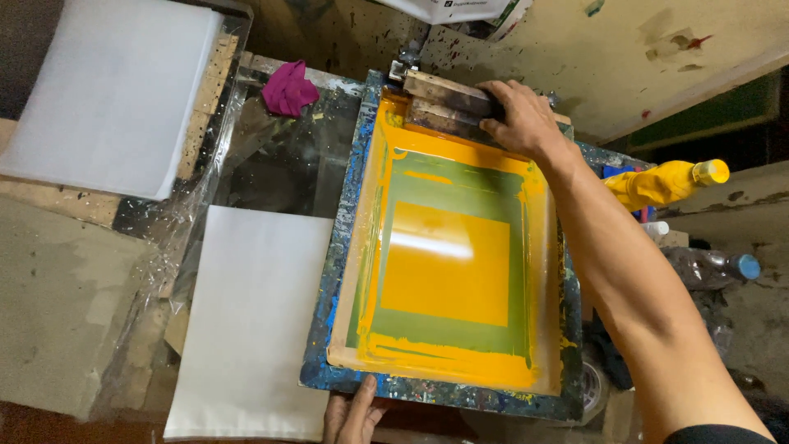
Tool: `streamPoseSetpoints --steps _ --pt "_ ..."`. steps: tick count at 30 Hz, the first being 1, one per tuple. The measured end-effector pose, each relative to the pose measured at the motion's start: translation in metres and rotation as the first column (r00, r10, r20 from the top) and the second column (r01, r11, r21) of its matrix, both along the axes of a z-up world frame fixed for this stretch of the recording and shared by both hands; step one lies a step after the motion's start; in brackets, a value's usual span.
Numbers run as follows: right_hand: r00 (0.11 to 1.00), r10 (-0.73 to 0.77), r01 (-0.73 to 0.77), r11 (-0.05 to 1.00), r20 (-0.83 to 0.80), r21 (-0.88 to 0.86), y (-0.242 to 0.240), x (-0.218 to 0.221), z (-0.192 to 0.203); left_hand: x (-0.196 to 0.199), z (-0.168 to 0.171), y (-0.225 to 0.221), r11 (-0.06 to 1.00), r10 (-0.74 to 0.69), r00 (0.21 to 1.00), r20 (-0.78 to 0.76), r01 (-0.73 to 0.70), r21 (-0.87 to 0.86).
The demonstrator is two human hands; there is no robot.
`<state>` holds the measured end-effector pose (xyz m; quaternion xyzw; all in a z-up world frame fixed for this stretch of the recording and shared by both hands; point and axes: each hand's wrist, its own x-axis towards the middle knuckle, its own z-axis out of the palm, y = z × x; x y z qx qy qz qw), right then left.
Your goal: Manual screen printing of yellow ink onto small sheets using a squeegee and a hinged screen frame.
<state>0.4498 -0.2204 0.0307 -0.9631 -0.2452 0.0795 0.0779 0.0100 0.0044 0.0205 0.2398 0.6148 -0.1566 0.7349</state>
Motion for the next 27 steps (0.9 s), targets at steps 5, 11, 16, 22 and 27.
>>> streamPoseSetpoints --steps 5,11,16,22,27 --pt "0.999 -0.038 0.036 0.996 0.029 0.079 0.007 -0.010 -0.002 0.005 0.012 0.000 1.000 0.025 1.000 -0.003 -0.025 0.017" --pt "0.983 -0.026 0.006 0.994 0.180 0.113 0.003 -0.008 -0.017 0.003 0.007 -0.001 0.999 -0.009 1.000 -0.028 0.010 0.049" --pt "0.927 -0.057 -0.006 0.986 0.371 0.166 0.007 -0.056 -0.005 -0.003 -0.003 -0.003 0.998 0.015 0.999 -0.045 -0.012 0.068" --pt "0.940 -0.194 0.001 0.822 0.280 0.569 -0.021 -0.227 0.074 -0.029 -0.042 -0.007 0.990 0.028 0.995 0.091 -0.040 0.133" --pt "0.681 -0.718 0.554 0.634 0.144 0.539 -0.113 -0.365 0.042 -0.029 -0.045 -0.004 0.979 -0.001 0.997 0.082 -0.016 0.203"
